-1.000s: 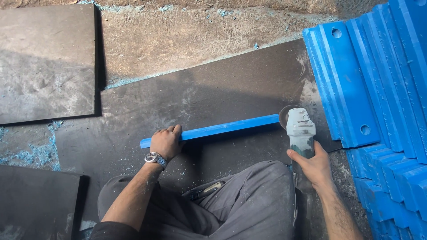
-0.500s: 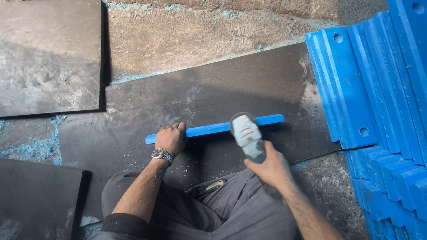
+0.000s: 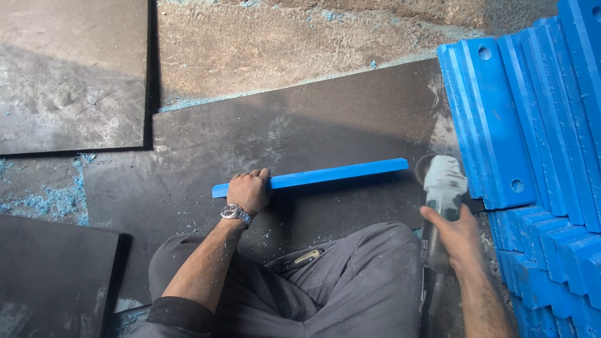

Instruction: Grinding the edges of blue plastic parts using a handheld angle grinder.

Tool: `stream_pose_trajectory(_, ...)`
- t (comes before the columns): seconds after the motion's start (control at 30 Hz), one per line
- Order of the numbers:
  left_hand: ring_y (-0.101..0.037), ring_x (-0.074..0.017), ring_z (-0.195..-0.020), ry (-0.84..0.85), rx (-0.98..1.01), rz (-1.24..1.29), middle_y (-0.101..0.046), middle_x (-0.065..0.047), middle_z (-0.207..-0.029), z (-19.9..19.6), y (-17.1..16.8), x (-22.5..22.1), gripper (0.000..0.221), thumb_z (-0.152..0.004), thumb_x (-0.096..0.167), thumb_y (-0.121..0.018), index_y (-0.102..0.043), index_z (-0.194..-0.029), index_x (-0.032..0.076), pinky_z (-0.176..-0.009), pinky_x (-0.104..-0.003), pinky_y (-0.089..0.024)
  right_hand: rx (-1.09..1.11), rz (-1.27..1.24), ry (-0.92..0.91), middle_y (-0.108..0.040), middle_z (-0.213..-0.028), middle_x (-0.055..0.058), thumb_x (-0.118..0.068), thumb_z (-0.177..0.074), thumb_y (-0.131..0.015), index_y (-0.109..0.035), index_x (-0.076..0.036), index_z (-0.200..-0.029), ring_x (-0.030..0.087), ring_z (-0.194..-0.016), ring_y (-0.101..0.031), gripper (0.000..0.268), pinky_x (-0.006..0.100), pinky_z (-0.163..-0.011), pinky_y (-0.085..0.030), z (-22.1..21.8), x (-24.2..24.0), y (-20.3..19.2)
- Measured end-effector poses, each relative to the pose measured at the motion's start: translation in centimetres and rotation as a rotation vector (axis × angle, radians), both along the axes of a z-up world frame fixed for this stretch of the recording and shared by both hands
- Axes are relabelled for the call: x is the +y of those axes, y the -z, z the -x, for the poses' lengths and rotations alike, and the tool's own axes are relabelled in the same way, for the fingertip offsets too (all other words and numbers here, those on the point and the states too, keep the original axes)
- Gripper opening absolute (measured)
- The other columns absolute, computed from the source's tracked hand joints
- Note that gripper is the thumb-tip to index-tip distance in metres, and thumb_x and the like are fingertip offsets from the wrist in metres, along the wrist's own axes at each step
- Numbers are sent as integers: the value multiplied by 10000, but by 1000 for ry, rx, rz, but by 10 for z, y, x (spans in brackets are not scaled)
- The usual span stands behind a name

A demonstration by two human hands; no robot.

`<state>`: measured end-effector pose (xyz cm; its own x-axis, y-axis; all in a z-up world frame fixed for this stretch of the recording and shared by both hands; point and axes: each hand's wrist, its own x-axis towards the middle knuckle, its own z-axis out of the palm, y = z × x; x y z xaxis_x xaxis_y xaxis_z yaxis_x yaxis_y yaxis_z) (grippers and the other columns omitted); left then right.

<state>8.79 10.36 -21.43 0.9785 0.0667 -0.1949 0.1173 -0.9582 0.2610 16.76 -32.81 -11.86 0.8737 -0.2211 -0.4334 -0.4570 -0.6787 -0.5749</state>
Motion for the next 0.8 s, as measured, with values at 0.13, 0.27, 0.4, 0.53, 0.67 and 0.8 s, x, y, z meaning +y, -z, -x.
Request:
stream_pose_trajectory(0.13,-705,-312,-918,-37,36,64,-717,-86,-982,-16,12,-37,264,-819,199,-728,-619,-1046,123,-837,-470,-533,33,-133,190,-722,-1085,143,-258,-749,-855,-620,-22,-1310,247,-906,-700,653,407,-733,-562,2,-1,-21)
stream_pose_trajectory(0.27,-698,-291,-993,3,-73,88,-718,-83,-1014,-32,27,-70,266,-847,122,-702,-612,-1097,123,-912,-459,-517,6,-93,27,-730,-1084,111,-265,-756,-862,-631,-14,-1291,194,-945,-706,634,362,-781,-575,3,19,-20)
stream_pose_trajectory(0.4,-679,-320,-1013,48,-116,201,-712,-105,-1042,-30,5,-44,363,-800,193,-737,-608,-1126,101,-899,-475,-498,-26,-101,-69,-737,-1096,108,-264,-747,-880,-631,5,-1284,178,-985,-697,650,340,-852,-550,-2,43,-11)
stream_pose_trajectory(0.53,-674,-319,-1020,-13,24,181,-710,-82,-1061,5,-12,-3,424,-740,226,-788,-627,-1122,136,-897,-479,-512,22,-123,-112,-733,-1122,119,-290,-729,-873,-614,0,-1298,188,-1006,-694,690,351,-874,-554,5,66,-10)
stream_pose_trajectory(0.67,-708,-332,-1005,-298,-39,418,-750,-68,-1126,28,10,14,460,-693,127,-762,-703,-1143,204,-846,-443,-574,-47,30,-271,-726,-1177,161,-349,-713,-888,-584,-1,-1328,249,-1085,-703,770,385,-934,-538,16,93,-5)
stream_pose_trajectory(0.8,-724,-340,-948,-401,-92,530,-768,-83,-1064,32,13,11,346,-793,222,-795,-734,-1131,262,-811,-436,-582,18,88,-376,-717,-1188,183,-399,-707,-886,-577,-32,-1322,301,-1113,-698,781,420,-945,-533,38,141,-7)
